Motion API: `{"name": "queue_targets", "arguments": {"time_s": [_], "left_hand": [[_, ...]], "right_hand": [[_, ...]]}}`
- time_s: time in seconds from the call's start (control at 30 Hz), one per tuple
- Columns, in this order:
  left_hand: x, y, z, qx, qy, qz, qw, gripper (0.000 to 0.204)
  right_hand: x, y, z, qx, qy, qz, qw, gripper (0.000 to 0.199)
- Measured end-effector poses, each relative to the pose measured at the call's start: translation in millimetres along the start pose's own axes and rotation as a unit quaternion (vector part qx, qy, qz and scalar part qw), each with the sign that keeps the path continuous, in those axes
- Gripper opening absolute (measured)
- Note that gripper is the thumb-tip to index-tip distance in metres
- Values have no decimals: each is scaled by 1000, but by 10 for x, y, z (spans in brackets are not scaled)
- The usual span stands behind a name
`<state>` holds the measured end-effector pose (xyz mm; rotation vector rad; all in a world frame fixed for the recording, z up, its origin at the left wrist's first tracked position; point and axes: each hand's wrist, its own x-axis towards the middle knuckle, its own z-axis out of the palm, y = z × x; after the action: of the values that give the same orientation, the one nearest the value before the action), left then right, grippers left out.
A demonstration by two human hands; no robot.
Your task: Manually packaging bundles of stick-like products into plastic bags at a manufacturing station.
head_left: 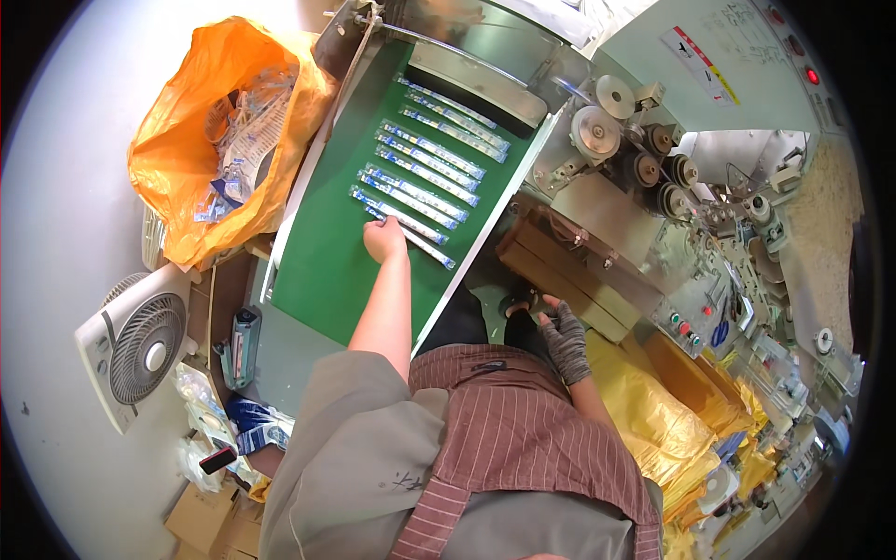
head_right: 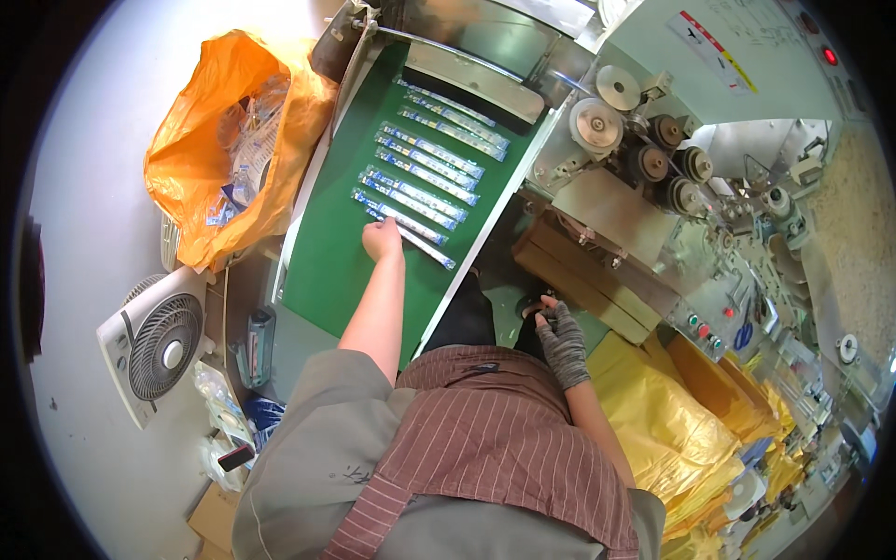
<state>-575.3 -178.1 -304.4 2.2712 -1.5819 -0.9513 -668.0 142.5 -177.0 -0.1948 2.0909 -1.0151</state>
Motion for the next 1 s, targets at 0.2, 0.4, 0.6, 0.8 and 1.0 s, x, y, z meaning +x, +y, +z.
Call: {"name": "queue_targets", "arguments": {"time_s": [0.2, 0.4, 0.6, 0.8, 1.0], "left_hand": [[322, -447, 104, -95, 24, -13, 995, 17], [236, -381, 103, -151, 33, -12, 988, 25], [292, -534, 142, -157, 37, -8, 987, 24], [360, -524, 132, -220, 34, -31, 974, 20], [370, -465, 143, -194, 44, -47, 979, 19]], "right_hand": [[-1, 40, -49, 16, -4, -9, 1000, 31], [4, -4, -122, 20, -2, 6, 1000, 31], [26, 78, -179, 34, 3, -15, 999, 31], [27, 132, -239, 48, 4, -9, 999, 30], [21, 227, -272, 82, 9, -14, 996, 29]]}}
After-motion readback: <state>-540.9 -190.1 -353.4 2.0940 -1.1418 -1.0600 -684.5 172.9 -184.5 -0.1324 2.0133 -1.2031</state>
